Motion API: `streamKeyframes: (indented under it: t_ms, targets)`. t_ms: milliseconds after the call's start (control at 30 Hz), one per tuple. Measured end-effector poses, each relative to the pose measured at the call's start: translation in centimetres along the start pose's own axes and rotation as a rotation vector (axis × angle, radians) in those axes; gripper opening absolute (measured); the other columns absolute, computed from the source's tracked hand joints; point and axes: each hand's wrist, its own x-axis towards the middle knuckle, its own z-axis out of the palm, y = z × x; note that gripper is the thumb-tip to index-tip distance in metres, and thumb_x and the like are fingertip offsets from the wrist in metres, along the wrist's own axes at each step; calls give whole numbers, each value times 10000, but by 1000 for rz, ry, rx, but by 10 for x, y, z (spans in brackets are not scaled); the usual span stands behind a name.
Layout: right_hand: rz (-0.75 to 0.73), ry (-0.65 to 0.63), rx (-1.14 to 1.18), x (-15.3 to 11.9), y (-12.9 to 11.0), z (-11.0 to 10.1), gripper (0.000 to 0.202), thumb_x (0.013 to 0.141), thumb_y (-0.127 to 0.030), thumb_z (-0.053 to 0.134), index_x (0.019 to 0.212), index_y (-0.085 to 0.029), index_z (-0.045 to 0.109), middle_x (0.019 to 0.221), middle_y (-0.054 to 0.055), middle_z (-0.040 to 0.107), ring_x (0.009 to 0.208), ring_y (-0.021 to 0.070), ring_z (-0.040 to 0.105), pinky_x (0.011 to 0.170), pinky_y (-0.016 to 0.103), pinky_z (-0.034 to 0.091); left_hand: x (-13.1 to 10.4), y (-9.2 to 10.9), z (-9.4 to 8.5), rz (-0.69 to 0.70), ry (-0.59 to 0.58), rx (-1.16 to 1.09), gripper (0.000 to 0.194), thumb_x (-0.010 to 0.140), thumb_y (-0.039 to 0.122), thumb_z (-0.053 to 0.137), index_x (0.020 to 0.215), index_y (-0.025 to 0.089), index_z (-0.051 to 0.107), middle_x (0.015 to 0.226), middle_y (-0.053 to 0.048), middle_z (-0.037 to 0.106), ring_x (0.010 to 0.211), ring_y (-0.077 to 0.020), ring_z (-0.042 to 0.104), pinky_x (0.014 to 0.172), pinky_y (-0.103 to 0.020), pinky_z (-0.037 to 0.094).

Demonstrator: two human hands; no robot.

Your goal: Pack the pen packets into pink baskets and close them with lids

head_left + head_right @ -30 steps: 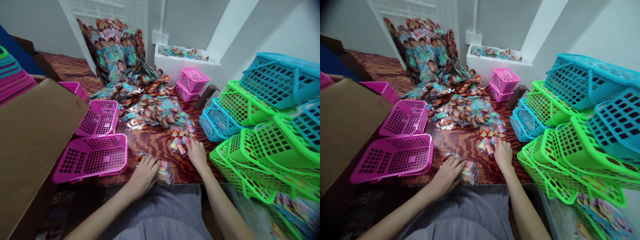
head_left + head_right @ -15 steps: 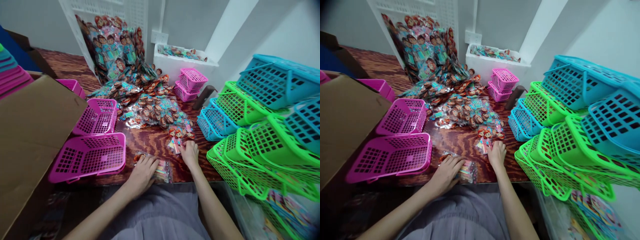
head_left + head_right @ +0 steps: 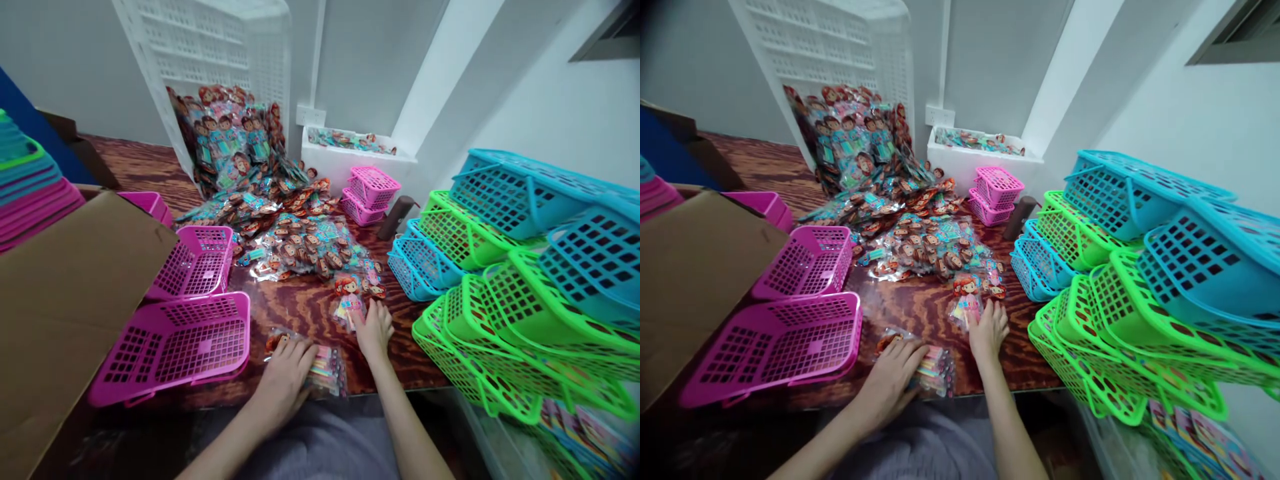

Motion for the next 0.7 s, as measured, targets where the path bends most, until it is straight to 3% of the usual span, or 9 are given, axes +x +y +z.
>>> streamKeyframes:
  t_ms: [100, 200, 333, 400, 467, 567, 700]
  targets:
    - [33, -78, -81, -2, -7, 4, 463, 879, -403, 573, 1258, -138, 584, 1541, 224, 394, 1440, 370, 283, 1105, 541, 232, -1, 0, 1, 1, 10, -4, 666, 759, 121, 653, 1378, 201, 420, 1368, -102, 543, 1255, -299, 476, 1117, -500, 343]
    - [16, -110, 126, -2, -18, 5, 231, 783, -301, 650, 984, -187, 632, 1483, 174, 479, 1391, 349, 349, 1105, 515, 237, 0, 1, 3, -5, 28, -6, 664, 754, 113, 647, 1371, 208, 422, 1364, -101, 544, 1256, -297, 480, 1116, -506, 343]
    - [26, -85, 439, 3, -23, 1, 171, 650, -281, 674, 693, -225, 518, 1016, 92, 679, 1092, 304, 544, 982, 449, 369, 1, 2, 0, -7, 26, -6, 647, 767, 121, 641, 1367, 214, 421, 1361, -108, 547, 1239, -300, 497, 1100, -509, 356]
    - [51, -85, 509, 8, -19, -3, 212, 640, -347, 664, 671, -239, 484, 771, 30, 629, 881, 259, 575, 871, 403, 431, 2, 3, -3, -3, 20, -5, 631, 776, 132, 646, 1362, 213, 428, 1348, -114, 553, 1233, -304, 502, 1094, -511, 359]
    - [97, -74, 599, 11, -13, -6, 254, 644, -422, 646, 699, -245, 472, 670, -8, 576, 727, 221, 563, 759, 366, 463, 2, 4, -5, -1, 14, -2, 622, 779, 142, 660, 1356, 204, 435, 1337, -120, 557, 1229, -308, 500, 1094, -514, 356]
    - [157, -83, 737, 8, -14, -7, 331, 657, -516, 624, 772, -235, 492, 680, 2, 613, 651, 206, 589, 647, 338, 484, 2, 3, -4, -1, 13, -4, 637, 774, 152, 687, 1358, 187, 435, 1341, -121, 554, 1223, -310, 493, 1089, -503, 360]
    - [179, -127, 818, -3, -30, 1, 368, 704, -560, 580, 808, -207, 554, 746, 59, 683, 668, 226, 646, 614, 351, 511, 2, 2, -1, -1, 14, -6, 649, 769, 142, 697, 1361, 182, 434, 1353, -120, 546, 1226, -305, 488, 1098, -493, 352]
